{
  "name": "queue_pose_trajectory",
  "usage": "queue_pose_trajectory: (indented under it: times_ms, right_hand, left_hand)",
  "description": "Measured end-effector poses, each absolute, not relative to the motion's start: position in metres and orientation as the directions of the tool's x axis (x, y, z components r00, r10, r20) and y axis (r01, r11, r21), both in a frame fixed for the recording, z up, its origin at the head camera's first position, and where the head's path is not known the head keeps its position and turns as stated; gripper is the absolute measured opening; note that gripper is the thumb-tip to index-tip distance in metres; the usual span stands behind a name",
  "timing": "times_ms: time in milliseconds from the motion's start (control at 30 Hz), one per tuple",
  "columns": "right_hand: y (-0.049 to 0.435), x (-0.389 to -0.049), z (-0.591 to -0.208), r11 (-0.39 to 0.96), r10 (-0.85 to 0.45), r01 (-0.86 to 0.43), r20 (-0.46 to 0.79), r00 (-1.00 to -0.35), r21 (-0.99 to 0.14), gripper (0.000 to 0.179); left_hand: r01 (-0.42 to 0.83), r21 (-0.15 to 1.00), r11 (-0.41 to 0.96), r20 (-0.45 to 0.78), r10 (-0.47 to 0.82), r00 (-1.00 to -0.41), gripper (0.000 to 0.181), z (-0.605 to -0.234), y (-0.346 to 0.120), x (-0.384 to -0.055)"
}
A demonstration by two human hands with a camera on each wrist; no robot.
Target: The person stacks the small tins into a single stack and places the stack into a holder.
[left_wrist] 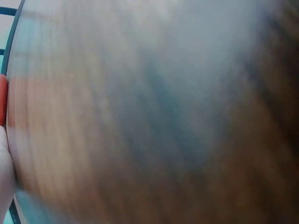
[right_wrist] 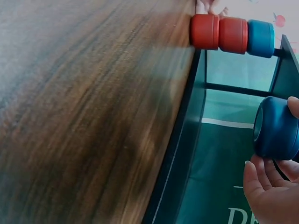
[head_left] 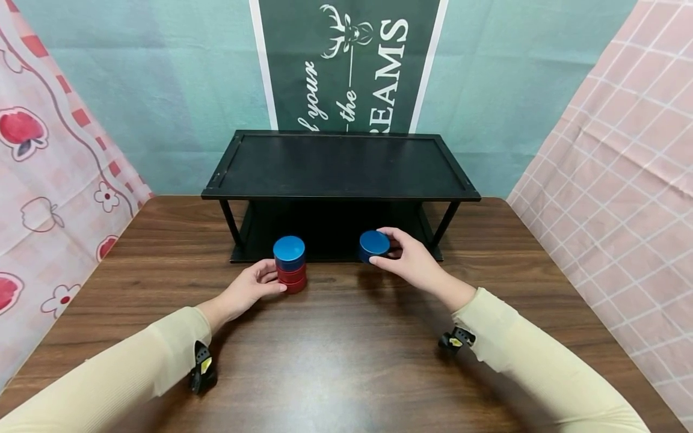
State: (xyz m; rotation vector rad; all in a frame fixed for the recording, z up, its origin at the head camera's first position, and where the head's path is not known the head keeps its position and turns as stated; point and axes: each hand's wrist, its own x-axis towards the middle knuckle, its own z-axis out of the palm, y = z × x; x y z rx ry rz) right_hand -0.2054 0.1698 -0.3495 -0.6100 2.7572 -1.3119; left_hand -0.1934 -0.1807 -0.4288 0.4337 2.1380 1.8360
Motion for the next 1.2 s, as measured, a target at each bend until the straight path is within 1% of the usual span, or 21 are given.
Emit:
queue_pose_trajectory:
  times_ms: [200, 567, 833, 1200]
  right_hand:
    - [0.168, -0.206, -0.340, 0.571, -0.348, -0.335, 0.149, -0.926, -0.749, 0.059]
    - [0.162, -0.208, -0.319, 0.571, -0.344, -0.355, 0.177, -0.922, -0.740, 0.060]
    - [0.155, -0.209, -0.318, 0.554, -0.357, -0.378, 0.198, -0.913, -0.742, 0.058]
    - [0.145, -0.211, -0.316, 0.522, -0.374, -0.379, 0.194, -0.907, -0.764, 0.056]
  left_hand:
    - [0.048, 0.987, 0.151, -0.019, 0.411, -0.911, 0.057, -0.427, -0.181, -0.193]
    - [0.030, 0.992, 0.122, -0.023, 0.411, -0.911, 0.056, -0.428, -0.179, -0.194]
    - [0.029, 0.992, 0.120, -0.023, 0.413, -0.910, 0.056, -0.428, -0.180, -0.194]
    - [0.020, 0.992, 0.123, -0.033, 0.415, -0.909, 0.056, -0.430, -0.181, -0.195]
